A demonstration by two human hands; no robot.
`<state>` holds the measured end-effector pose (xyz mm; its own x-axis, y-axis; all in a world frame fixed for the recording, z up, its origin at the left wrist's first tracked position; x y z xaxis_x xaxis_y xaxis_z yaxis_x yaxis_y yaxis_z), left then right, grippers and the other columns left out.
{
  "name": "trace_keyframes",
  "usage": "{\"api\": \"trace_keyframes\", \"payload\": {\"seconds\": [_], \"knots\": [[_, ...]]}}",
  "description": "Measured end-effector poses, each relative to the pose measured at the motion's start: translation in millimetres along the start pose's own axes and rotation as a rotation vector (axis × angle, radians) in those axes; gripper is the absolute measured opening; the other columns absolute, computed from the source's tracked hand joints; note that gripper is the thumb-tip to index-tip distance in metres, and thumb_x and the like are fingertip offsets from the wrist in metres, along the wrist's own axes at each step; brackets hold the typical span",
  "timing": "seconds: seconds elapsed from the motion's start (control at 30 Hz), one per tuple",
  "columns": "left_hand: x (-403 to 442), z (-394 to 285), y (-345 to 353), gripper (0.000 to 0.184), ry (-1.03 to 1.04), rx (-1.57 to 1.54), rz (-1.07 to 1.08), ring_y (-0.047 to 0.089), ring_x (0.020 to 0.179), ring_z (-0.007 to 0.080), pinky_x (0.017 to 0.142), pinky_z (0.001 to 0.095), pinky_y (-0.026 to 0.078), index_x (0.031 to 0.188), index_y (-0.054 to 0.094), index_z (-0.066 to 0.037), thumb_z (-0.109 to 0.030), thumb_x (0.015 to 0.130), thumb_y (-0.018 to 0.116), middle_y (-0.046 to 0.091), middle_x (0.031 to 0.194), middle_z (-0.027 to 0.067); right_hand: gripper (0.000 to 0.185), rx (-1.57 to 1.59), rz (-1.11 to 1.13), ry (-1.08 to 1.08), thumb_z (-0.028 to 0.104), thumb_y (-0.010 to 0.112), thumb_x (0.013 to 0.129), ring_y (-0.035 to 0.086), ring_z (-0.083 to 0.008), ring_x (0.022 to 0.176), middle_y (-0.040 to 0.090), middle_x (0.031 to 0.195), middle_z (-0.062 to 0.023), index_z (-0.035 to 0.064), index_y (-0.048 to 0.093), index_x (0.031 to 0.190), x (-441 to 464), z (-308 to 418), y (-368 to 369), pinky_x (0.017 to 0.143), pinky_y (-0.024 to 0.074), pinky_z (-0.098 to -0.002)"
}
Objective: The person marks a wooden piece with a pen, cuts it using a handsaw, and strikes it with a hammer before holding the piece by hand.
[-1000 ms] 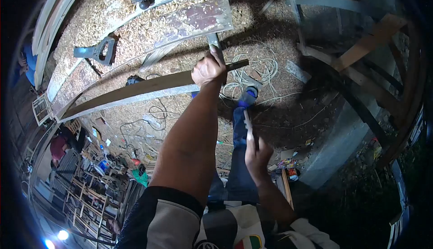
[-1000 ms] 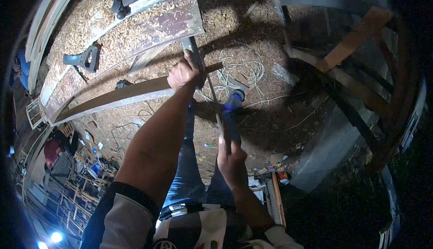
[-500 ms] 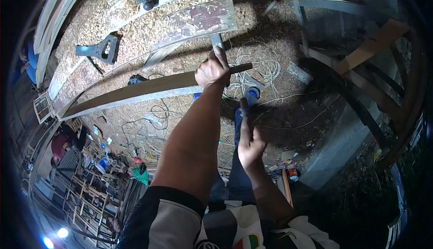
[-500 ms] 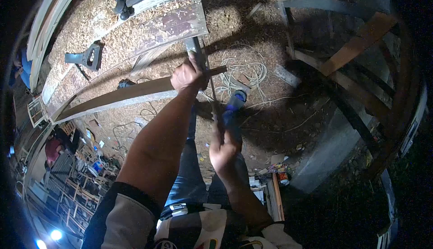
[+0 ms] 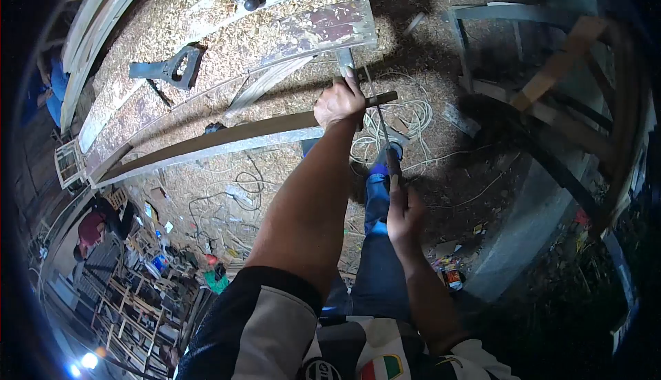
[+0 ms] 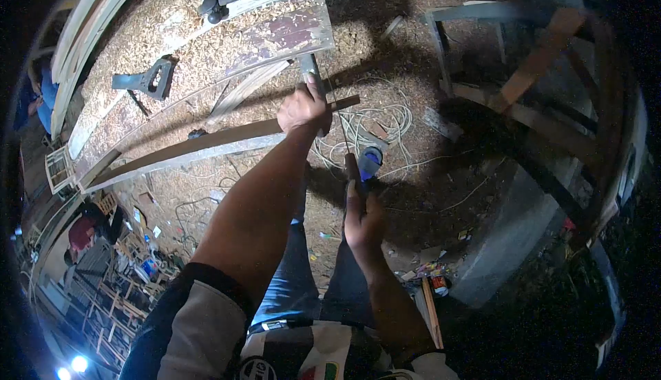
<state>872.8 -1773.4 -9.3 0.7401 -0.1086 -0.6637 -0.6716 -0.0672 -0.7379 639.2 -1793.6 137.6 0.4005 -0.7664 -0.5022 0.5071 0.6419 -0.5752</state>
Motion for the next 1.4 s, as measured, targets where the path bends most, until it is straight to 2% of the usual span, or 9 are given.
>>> {"api": "trace_keyframes", "payload": {"seconds": [0.27, 0.4, 0.47, 0.67, 0.77, 0.9, 1.23, 1.3, 1.4], "knots": [[-12, 47, 8, 0.055, 0.170, -0.033, -0.231, 0.062, 0.110, 0.0403, 0.089, 0.0506, 0.052, 0.120, 0.055, -0.001, -0.050, 0.102, 0.036, 0.063, 0.118, 0.0220, 0.044, 0.112, 0.058, 0.068, 0.037, 0.059, 0.101, 0.055, -0.0215, 0.051, 0.056, 0.057, -0.0145, -0.0023, 0.066, 0.082, -33, -15, 17, 0.050, 0.0386, -0.0381], [-19, 60, 5, 0.052, 0.252, -0.080, -0.271, 0.063, 0.104, 0.0400, 0.085, 0.0500, 0.052, 0.115, 0.051, -0.002, -0.052, 0.101, 0.043, 0.063, 0.110, 0.0221, 0.044, 0.070, -0.021, 0.010, 0.037, 0.059, 0.101, 0.054, -0.0190, 0.052, 0.054, 0.057, -0.0139, -0.0026, 0.066, 0.083, -44, -10, 23, 0.050, 0.0380, -0.0373], [-21, 61, 7, 0.052, 0.416, -0.059, -0.423, 0.063, 0.098, 0.0391, 0.084, 0.0493, 0.051, 0.113, 0.052, -0.001, -0.051, 0.098, 0.050, 0.060, 0.107, 0.0204, 0.043, 0.110, -0.020, 0.086, 0.031, 0.060, 0.103, 0.040, -0.0096, 0.059, 0.043, 0.059, -0.0031, 0.0012, 0.053, 0.072, -47, -6, 26, 0.053, 0.0326, -0.0347], [-29, 68, 9, 0.047, 0.458, 0.023, -0.630, 0.053, 0.097, 0.0391, 0.085, 0.0512, 0.041, 0.097, 0.051, -0.001, -0.048, 0.096, 0.054, 0.057, 0.098, 0.0188, 0.043, 0.245, -0.056, -0.002, 0.030, 0.061, 0.102, 0.040, -0.0129, 0.058, 0.044, 0.059, -0.0052, 0.0009, 0.053, 0.071, -52, 2, 22, 0.053, 0.0336, -0.0374], [-31, 71, 13, 0.046, 0.440, -0.047, -0.593, 0.054, 0.096, 0.0400, 0.085, 0.0521, 0.041, 0.094, 0.052, -0.002, -0.048, 0.097, 0.053, 0.057, 0.095, 0.0195, 0.039, 0.061, -0.050, -0.056, 0.034, 0.061, 0.101, 0.041, -0.0140, 0.056, 0.050, 0.062, -0.0084, -0.0034, 0.064, 0.088, -58, -18, 28, 0.051, 0.0344, -0.0360], [-24, 74, 13, 0.042, 0.423, -0.101, -0.541, 0.055, 0.098, 0.0403, 0.085, 0.0526, 0.041, 0.092, 0.053, -0.004, -0.046, 0.097, 0.054, 0.063, 0.093, 0.0201, 0.044, 0.138, -0.035, 0.024, 0.035, 0.060, 0.102, 0.043, -0.0136, 0.058, 0.047, 0.059, -0.0065, 0.0006, 0.055, 0.074, -58, -18, 34, 0.054, 0.0346, -0.0374], [-16, 83, 2, 0.041, 0.403, -0.052, -0.463, 0.063, 0.083, 0.0388, 0.081, 0.0520, 0.043, 0.094, 0.056, -0.008, -0.048, 0.100, 0.049, 0.067, 0.083, 0.0173, 0.039, 0.123, -0.078, -0.075, 0.034, 0.062, 0.100, 0.045, -0.0127, 0.057, 0.047, 0.060, -0.0045, 0.0012, 0.060, 0.080, -64, 4, 40, 0.053, 0.0353, -0.0360], [-11, 85, 1, 0.039, 0.416, -0.066, -0.454, 0.064, 0.081, 0.0395, 0.079, 0.0523, 0.044, 0.096, 0.054, -0.008, -0.046, 0.100, 0.049, 0.067, 0.081, 0.0176, 0.031, 0.128, 0.000, 0.026, 0.031, 0.063, 0.100, 0.058, -0.0247, 0.063, 0.061, 0.073, -0.0175, -0.0003, 0.065, 0.097, -65, -4, 47, 0.056, 0.0415, -0.0370], [-10, 86, -3, 0.037, 0.424, -0.092, -0.425, 0.064, 0.077, 0.0424, 0.077, 0.0537, 0.044, 0.096, 0.054, -0.007, -0.044, 0.101, 0.050, 0.066, 0.079, 0.0203, 0.024, 0.282, -0.034, -0.016, 0.025, 0.064, 0.099, 0.059, -0.0207, 0.064, 0.064, 0.076, -0.0135, 0.0005, 0.065, 0.102, -66, -14, 55, 0.056, 0.0416, -0.0364]]}}
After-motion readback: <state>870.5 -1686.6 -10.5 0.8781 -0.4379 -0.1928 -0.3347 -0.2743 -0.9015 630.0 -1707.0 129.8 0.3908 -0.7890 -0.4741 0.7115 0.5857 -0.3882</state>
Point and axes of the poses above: each hand's wrist, its own x-axis towards the middle knuckle, its own y-axis out of the palm, z = x × y, the point moved 5 cm from there along x, towards the middle knuckle
